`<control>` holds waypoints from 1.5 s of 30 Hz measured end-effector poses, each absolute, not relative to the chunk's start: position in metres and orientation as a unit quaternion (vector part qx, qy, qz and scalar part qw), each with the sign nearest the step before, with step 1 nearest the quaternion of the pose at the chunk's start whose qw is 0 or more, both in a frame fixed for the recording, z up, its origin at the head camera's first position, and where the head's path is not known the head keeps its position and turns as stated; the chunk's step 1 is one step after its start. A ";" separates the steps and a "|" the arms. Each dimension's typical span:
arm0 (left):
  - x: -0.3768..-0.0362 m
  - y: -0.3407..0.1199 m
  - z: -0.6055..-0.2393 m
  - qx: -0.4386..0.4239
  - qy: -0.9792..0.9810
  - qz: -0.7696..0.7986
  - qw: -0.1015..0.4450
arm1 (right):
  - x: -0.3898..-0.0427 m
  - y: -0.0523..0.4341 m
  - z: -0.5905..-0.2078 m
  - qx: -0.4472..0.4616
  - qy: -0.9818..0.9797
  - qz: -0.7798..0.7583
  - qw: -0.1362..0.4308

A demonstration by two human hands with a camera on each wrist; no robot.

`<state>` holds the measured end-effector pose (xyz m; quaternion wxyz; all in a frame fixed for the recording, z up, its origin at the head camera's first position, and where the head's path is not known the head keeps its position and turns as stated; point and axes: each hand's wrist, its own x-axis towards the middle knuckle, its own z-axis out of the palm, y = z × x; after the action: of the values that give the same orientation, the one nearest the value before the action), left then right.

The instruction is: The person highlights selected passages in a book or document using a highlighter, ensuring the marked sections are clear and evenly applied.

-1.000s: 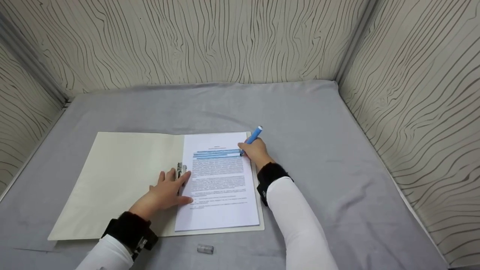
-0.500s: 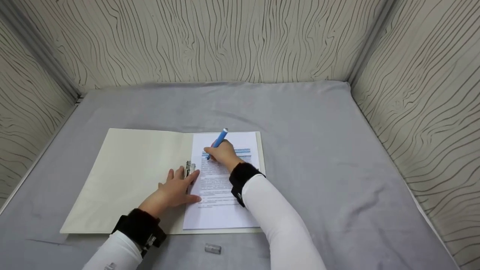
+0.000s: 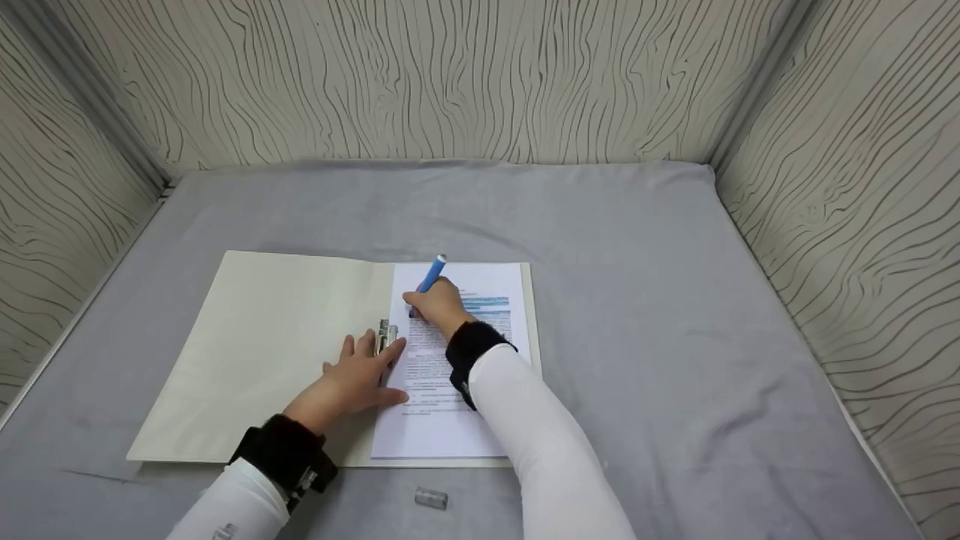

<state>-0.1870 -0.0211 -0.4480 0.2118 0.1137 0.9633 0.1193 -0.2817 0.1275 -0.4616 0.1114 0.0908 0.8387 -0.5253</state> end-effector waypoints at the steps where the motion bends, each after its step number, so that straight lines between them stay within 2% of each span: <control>1: -0.187 -0.021 -0.448 0.115 0.963 0.119 0.211 | -0.281 0.128 -0.462 0.091 0.839 -0.524 0.113; 10: -0.188 -0.021 -0.449 0.117 0.963 0.120 0.210 | -0.283 0.128 -0.463 0.098 0.836 -0.527 0.114; 24: -0.188 -0.021 -0.447 0.116 0.964 0.109 0.211 | -0.281 0.124 -0.458 0.058 0.862 -0.492 0.109; 45: -0.185 -0.020 -0.445 0.118 0.965 0.111 0.208 | -0.282 0.132 -0.460 0.064 0.876 -0.467 0.105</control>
<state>-0.1846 -0.0202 -0.4450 0.2081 0.1176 0.9647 0.1109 -0.2823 0.1324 -0.4603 0.1047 0.0643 0.8758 -0.4668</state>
